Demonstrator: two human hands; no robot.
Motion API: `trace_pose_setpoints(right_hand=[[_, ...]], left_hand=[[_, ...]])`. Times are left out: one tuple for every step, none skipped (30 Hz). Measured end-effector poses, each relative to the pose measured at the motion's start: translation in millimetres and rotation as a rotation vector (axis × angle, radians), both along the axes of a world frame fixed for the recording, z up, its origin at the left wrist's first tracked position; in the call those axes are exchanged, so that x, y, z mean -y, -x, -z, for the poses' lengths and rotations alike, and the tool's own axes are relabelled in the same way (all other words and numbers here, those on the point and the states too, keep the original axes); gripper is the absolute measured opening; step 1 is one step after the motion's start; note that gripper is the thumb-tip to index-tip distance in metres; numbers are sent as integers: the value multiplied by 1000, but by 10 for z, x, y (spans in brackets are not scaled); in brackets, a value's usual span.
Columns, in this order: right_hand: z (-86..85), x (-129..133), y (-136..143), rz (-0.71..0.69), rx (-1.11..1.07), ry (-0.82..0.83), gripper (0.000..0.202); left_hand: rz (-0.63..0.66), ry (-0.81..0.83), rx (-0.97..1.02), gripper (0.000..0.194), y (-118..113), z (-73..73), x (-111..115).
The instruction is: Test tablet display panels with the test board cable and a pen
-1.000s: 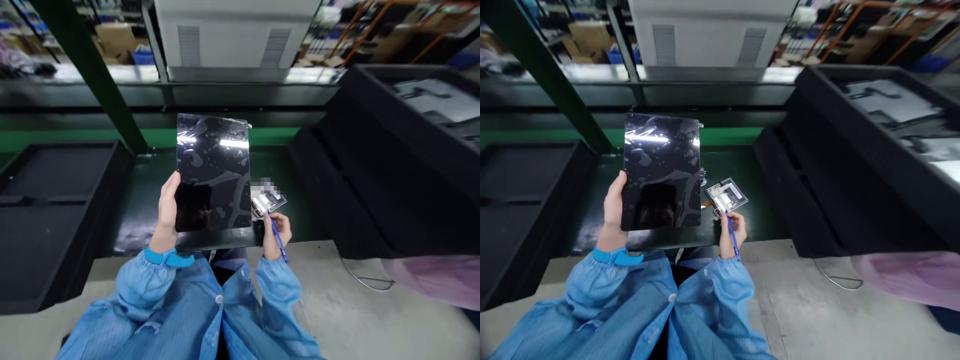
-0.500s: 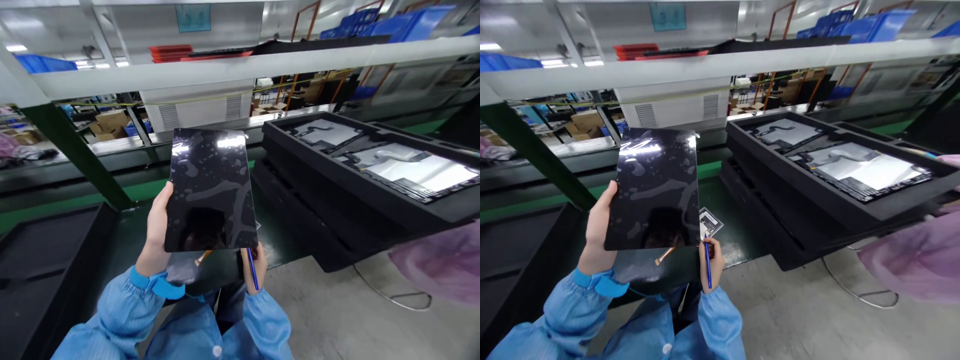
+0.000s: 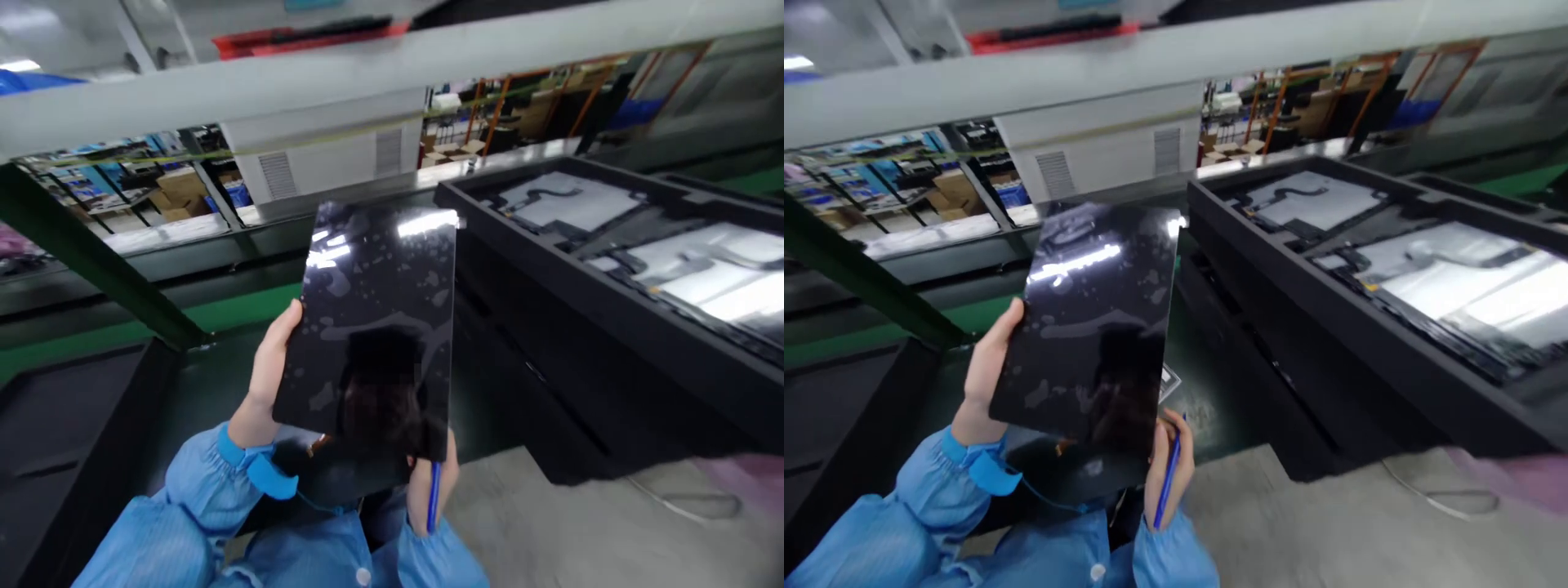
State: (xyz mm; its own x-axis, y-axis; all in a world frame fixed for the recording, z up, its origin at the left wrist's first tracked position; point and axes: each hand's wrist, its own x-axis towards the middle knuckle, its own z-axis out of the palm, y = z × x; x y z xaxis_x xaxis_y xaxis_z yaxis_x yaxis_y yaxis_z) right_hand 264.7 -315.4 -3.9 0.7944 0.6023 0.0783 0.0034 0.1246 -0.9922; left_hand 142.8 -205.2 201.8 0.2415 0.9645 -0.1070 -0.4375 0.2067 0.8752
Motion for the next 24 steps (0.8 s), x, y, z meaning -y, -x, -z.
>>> trace_pose_setpoints(right_hand=[[-39,7,-25,0,-9,-22,38],[-61,1,-51,-13,-29,-40,38],[-63,-20,-77,-37,-47,-48,40],[-47,-56,-101,-56,-57,-52,42],[-18,-104,-124,-69,-62,-50,44],[19,-160,-143,-81,-58,-39,46],[55,-216,-159,-98,-47,-23,47],[87,-266,-170,-126,-30,-2,49],[109,-305,-174,-171,-6,24,50],[119,-330,-172,-218,18,46,50],[118,-342,-162,-252,41,61,50],[105,-344,-142,-274,58,69,48],[84,-340,-113,-286,69,68,46],[55,-332,-74,-294,74,61,44],[20,-322,-27,-316,76,49,42],[-19,-313,27,-354,75,32,39],[-61,-306,85,-416,66,15,37],[-107,-302,145,-491,45,-6,36],[-156,-303,203,-570,10,-35,36],[-208,-310,256,-653,-44,-73,41],[-264,-323,302,-717,-115,-118,48],[-324,-344,338,-766,-193,-166,57],[-385,-370,362,-804,-266,-206,65],[-448,-401,374,-829,-324,-237,72]], left_hand=[[-3,50,8,26,78,4,-23],[-20,116,9,27,175,-2,-38],[-65,184,0,26,286,-18,-43],[-146,237,-15,25,406,-44,-35],[-239,262,-29,27,529,-77,-13],[-331,248,-40,31,650,-117,23],[-415,190,-46,37,763,-160,69],[-475,107,-47,42,866,-205,119],[-510,25,-44,44,958,-248,165],[-541,-37,-42,44,1040,-282,197],[-579,-81,-46,42,1117,-304,211],[-616,-108,-53,40,1190,-307,203],[-634,-121,-65,40,1259,-288,177],[-629,-127,-79,40,1325,-246,137],[-610,-135,-95,39,1382,-182,90],[-576,-140,-110,39,1427,-101,43],[-536,-141,-123,39,1455,-8,0],[-495,-136,-133,39,1464,89,-37],[-459,-132,-142,38,1454,185,-66],[-424,-128,-149,39,1425,277,-88],[-393,-121,-153,40,1384,361,-103],[-365,-107,-154,42,1333,436,-113],[-340,-86,-150,43,1278,502,-118],[-317,-56,-144,43,1226,560,-119]])
